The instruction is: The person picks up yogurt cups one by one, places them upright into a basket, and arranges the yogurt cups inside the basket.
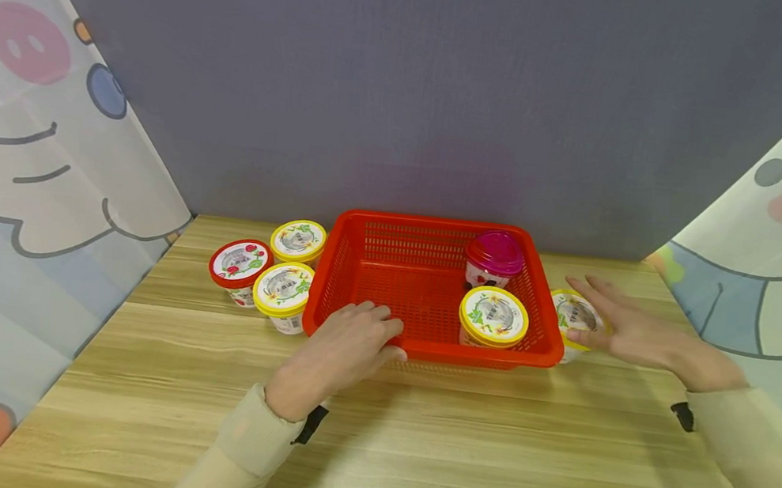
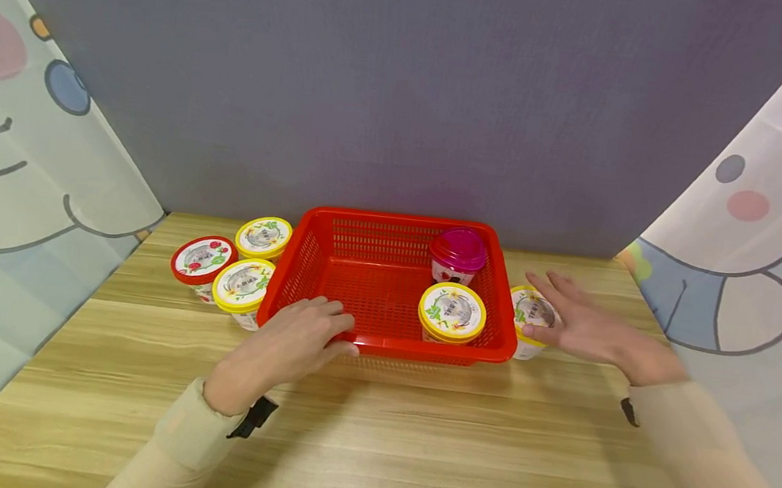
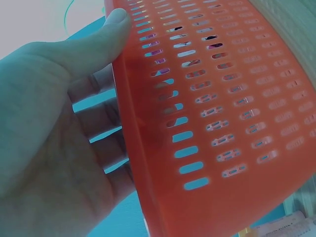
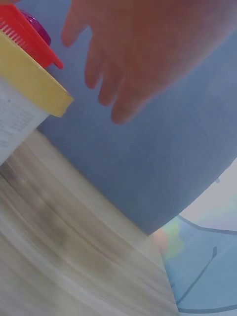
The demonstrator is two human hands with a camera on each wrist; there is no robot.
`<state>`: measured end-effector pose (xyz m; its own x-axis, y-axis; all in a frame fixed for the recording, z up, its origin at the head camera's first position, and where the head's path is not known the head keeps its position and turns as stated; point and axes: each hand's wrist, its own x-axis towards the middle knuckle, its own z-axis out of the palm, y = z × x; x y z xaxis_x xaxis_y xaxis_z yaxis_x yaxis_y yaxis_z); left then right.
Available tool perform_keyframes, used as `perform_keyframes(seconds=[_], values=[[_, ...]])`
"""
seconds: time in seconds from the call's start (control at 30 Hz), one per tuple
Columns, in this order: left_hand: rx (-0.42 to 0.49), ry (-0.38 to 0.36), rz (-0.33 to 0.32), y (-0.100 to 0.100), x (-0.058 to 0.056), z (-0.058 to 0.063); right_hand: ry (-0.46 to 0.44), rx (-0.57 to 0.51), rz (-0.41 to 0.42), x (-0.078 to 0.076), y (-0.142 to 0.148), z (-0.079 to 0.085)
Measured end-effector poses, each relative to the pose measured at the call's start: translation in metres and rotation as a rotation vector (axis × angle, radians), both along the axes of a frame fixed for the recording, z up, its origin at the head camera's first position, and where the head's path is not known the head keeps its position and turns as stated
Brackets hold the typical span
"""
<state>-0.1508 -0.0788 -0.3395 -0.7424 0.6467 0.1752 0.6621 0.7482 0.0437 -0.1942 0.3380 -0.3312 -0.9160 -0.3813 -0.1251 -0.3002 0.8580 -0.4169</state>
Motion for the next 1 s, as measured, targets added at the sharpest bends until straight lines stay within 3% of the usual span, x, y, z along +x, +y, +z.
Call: perform_keyframes(seconds=[0.17, 0.6, 1.0], values=[[0.001, -0.001, 0.000, 0.000, 0.000, 0.000, -0.018, 0.012, 0.021, -0.001, -0.003, -0.005], [0.002, -0.021, 0.000, -0.001, 0.000, 0.001, 0.072, 0.053, 0.055, -0.010, -0.020, -0.012], [-0.002, -0.038, 0.002, 0.000, 0.000, 0.000, 0.117, 0.132, 0.027, -0.019, -0.024, -0.014]])
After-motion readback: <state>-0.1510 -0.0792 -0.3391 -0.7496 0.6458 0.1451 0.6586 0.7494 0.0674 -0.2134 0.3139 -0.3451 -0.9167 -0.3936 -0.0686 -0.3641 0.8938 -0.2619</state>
